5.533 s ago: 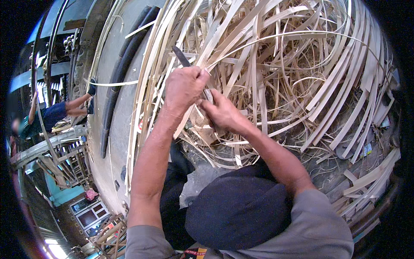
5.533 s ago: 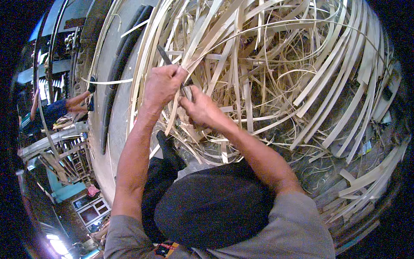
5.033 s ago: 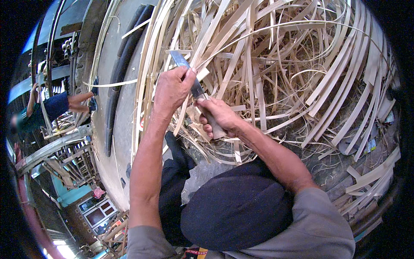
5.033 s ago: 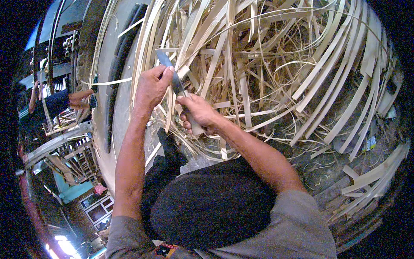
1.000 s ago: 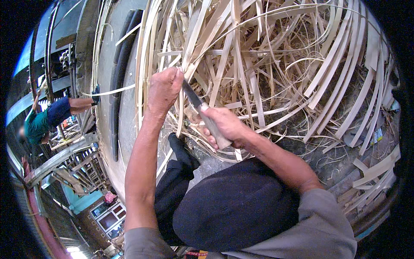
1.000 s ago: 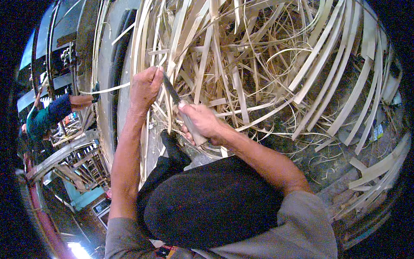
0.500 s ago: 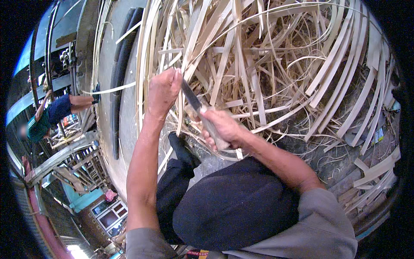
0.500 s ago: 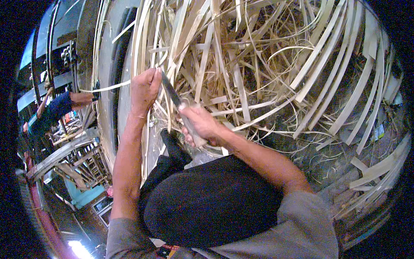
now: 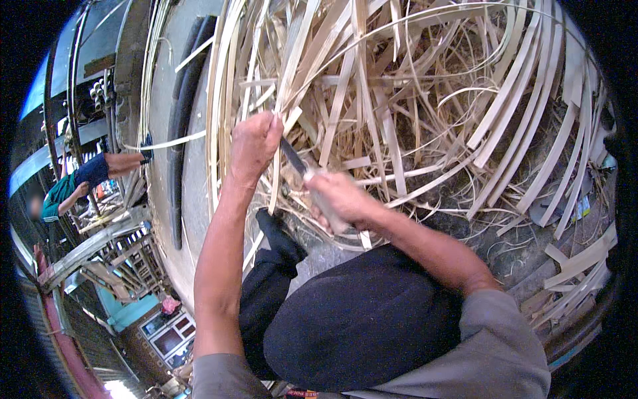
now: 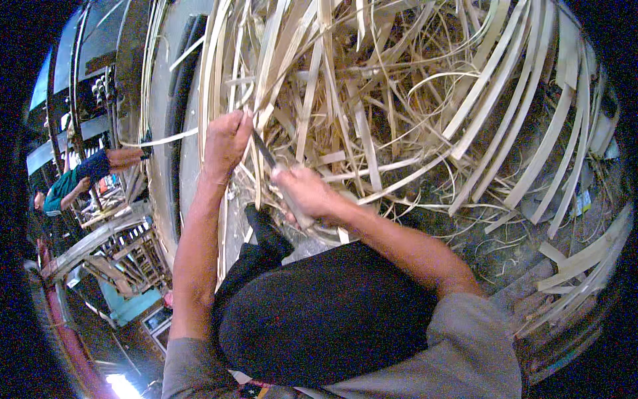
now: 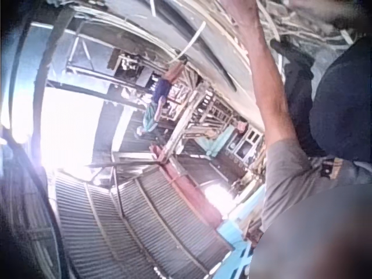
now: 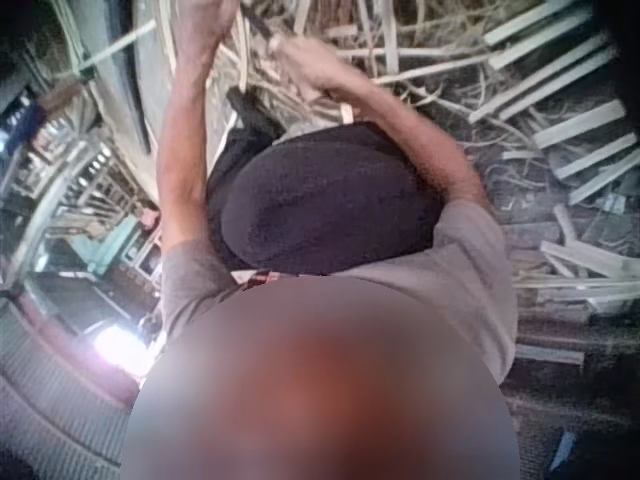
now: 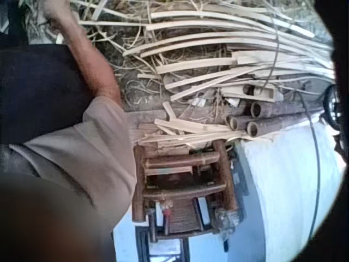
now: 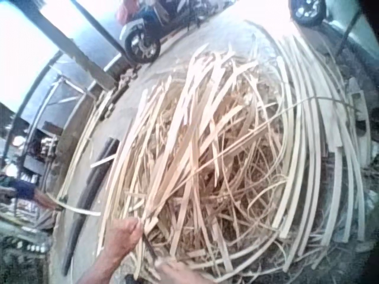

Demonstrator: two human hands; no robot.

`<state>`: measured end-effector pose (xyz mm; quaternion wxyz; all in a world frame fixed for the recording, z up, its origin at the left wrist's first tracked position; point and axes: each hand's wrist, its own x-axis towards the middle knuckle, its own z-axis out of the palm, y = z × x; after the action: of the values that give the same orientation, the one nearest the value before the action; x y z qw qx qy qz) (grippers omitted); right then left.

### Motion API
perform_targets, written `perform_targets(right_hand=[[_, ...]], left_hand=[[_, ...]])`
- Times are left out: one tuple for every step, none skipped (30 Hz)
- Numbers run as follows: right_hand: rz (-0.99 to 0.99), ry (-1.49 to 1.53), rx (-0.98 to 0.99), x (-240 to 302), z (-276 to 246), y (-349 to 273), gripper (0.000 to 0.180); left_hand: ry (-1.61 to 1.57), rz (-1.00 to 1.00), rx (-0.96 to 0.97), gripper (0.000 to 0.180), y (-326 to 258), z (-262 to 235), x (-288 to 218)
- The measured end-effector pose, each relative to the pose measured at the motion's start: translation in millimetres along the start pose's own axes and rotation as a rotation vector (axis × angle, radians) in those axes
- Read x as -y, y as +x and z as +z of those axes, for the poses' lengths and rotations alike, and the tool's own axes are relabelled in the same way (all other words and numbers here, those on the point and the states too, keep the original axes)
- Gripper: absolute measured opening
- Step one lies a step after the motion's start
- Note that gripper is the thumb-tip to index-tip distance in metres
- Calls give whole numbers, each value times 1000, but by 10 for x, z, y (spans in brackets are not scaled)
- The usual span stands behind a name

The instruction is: The person sits on the floor and uses a knife to split long bamboo strips into thinner pieces. They hold the bamboo with one hand and guide the knife with the other, repeatedly peeling and separating the material into a growing pile.

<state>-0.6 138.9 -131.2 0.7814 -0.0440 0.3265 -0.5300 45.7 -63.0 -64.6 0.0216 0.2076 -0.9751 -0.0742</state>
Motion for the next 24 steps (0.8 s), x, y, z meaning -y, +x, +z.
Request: perform_targets(right_hand=[[-58, 126, 69, 65, -47, -58, 36], [-327, 32, -79, 123, -26, -94, 36], [-524, 153, -155, 141, -20, -101, 36], [-822, 309, -203, 158, -19, -125, 37], [-889, 481, -244, 109, 44, -64, 40], [-590, 212, -201, 51, 81, -36, 41], [-348, -23, -106, -51, 118, 37, 42], [-173, -202, -54, -151, 128, 101, 43], [-157, -309, -33, -257, 119, 176, 44], [-209, -390, -39, -334, 75, 242, 45], [-164, -465, -143, -438, 98, 262, 46], [-231, -641, -225, -491, 72, 290, 48], [-301, -781, -269, -525, 69, 311, 49], [-348, -932, -335, -546, 46, 320, 49], [-426, -843, -284, -550, 48, 313, 51], [-426, -786, -288, -542, 47, 301, 51], [-370, -717, -238, -526, 53, 290, 51], [-321, -634, -190, -511, 61, 278, 51], [-318, -654, -202, -504, 68, 271, 48], [-311, -647, -200, -496, 72, 268, 46], [-299, -635, -196, -503, 77, 263, 45], [-298, -607, -198, -501, 71, 268, 43], [-337, -597, -207, -513, 69, 267, 43], [-310, -629, -199, -510, 56, 275, 43]], left_hand=[[-12, -53, 25, 30, -45, -20, 13], [-6, -152, 90, 30, -69, -33, 27], [-51, -193, 78, 31, -79, -40, 44], [-65, -122, 27, 31, -124, -49, 43], [-59, -87, 4, 32, -130, -49, 44], [-54, -52, -24, 32, -158, -49, 33], [-33, -39, -38, 32, -168, -47, 19], [-45, -43, -12, 33, -168, -45, 2], [-58, -32, -3, 33, -198, -61, -19], [-70, -31, -35, 33, -204, -71, -38], [-50, -63, 13, 33, -226, -95, -48], [-43, -79, 55, 33, -231, -115, -61], [-28, -57, 36, 33, -202, -126, -39], [-26, -30, -10, 33, -204, -138, -35], [-41, -19, -13, 32, -192, -134, -16], [-24, -47, -6, 32, -183, -130, -1], [-25, -73, 1, 32, -175, -106, 11], [-1, -135, 2, 31, -167, -84, 25], [5, -95, -63, 27, -159, -40, 27], [-54, -58, -121, 26, -144, -1, 35], [-101, -54, -174, 24, -140, 36, 34], [-138, -26, -206, 23, -119, 68, 41], [-300, -212, -33, 23, -113, 85, 50], [-182, -191, -40, 23, -98, 98, 63]])
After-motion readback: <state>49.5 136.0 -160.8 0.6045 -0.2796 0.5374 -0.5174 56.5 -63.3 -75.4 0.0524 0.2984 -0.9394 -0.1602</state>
